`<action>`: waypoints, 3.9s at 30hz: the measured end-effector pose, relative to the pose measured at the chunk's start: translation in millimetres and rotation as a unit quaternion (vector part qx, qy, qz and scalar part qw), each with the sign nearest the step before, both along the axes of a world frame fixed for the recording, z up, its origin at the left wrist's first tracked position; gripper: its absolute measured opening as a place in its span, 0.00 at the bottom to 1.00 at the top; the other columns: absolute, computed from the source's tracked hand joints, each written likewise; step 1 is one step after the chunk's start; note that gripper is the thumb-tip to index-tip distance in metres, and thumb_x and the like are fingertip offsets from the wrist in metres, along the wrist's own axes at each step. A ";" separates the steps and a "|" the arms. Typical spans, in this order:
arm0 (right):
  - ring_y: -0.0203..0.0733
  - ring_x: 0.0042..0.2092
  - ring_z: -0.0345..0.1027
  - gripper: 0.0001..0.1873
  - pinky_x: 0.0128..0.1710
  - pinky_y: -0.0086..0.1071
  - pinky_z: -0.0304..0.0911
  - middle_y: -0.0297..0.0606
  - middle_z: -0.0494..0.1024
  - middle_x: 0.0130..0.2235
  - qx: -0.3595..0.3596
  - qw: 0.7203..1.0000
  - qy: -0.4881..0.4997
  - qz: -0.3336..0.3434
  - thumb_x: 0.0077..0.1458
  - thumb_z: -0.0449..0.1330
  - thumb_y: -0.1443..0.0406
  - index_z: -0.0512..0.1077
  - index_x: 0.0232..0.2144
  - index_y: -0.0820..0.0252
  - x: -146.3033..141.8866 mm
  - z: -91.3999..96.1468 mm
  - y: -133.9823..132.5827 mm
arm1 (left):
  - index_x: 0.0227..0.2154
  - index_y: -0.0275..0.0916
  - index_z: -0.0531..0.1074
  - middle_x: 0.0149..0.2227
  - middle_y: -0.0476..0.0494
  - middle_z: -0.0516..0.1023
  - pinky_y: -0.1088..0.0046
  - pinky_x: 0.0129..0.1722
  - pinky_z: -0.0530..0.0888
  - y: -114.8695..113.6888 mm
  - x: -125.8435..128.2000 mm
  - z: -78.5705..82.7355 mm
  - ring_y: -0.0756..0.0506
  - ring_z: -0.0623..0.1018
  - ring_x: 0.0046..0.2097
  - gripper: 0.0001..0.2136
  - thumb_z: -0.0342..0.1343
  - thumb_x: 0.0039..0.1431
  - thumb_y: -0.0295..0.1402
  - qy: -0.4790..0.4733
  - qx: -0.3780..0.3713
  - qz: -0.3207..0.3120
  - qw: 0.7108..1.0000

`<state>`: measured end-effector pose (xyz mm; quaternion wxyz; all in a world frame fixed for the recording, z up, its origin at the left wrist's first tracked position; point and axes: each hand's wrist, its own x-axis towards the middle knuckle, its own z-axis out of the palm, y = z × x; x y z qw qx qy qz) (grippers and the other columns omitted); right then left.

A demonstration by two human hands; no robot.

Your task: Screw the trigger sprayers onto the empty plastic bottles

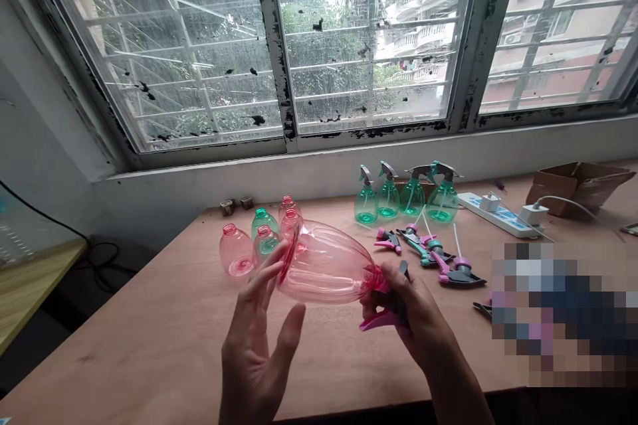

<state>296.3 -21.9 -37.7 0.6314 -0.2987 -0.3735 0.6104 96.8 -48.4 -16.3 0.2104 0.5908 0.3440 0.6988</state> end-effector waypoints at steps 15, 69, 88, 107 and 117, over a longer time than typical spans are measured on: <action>0.45 0.25 0.80 0.27 0.26 0.37 0.79 0.40 0.86 0.28 0.014 0.999 -0.025 0.024 0.58 0.75 0.43 0.74 0.32 0.59 4.6 0.4 -0.7 | 0.60 0.51 0.79 0.68 0.42 0.76 0.48 0.79 0.60 -3.2 3.3 3.3 0.31 0.66 0.77 0.18 0.67 0.69 0.37 0.025 -0.012 0.015 1.000; 0.41 0.26 0.81 0.16 0.28 0.30 0.77 0.35 0.86 0.29 0.187 0.966 -0.177 -0.004 0.61 0.76 0.53 0.79 0.38 0.56 -7.6 -18.8 -2.4 | 0.56 0.44 0.82 0.59 0.39 0.85 0.50 0.63 0.79 9.8 -3.7 4.8 0.30 0.83 0.61 0.27 0.68 0.62 0.55 -0.116 -0.115 0.016 0.986; 0.47 0.38 0.87 0.23 0.41 0.39 0.84 0.41 0.88 0.35 0.076 0.961 -0.028 0.263 0.59 0.78 0.50 0.81 0.41 0.63 3.9 16.5 13.5 | 0.60 0.51 0.81 0.55 0.44 0.83 0.53 0.63 0.78 20.5 -15.8 4.0 0.33 0.80 0.60 0.25 0.67 0.65 0.54 -0.030 0.184 0.074 0.980; 0.53 0.56 0.80 0.18 0.54 0.49 0.78 0.45 0.81 0.58 -0.170 0.607 -0.713 -0.308 0.79 0.57 0.57 0.79 0.56 0.63 253.9 114.6 136.2 | 0.70 0.58 0.74 0.62 0.44 0.86 0.54 0.67 0.78 -18.4 -2.2 16.5 0.34 0.84 0.64 0.22 0.59 0.76 0.47 0.216 -0.038 -0.293 0.931; 0.50 0.53 0.81 0.20 0.52 0.47 0.78 0.45 0.81 0.55 -0.199 0.634 -0.710 -0.231 0.79 0.58 0.54 0.79 0.56 0.62 277.9 86.6 169.8 | 0.66 0.54 0.78 0.63 0.37 0.85 0.57 0.44 0.88 8.3 -30.4 3.2 0.29 0.85 0.61 0.25 0.60 0.71 0.55 0.296 -0.215 -0.128 0.922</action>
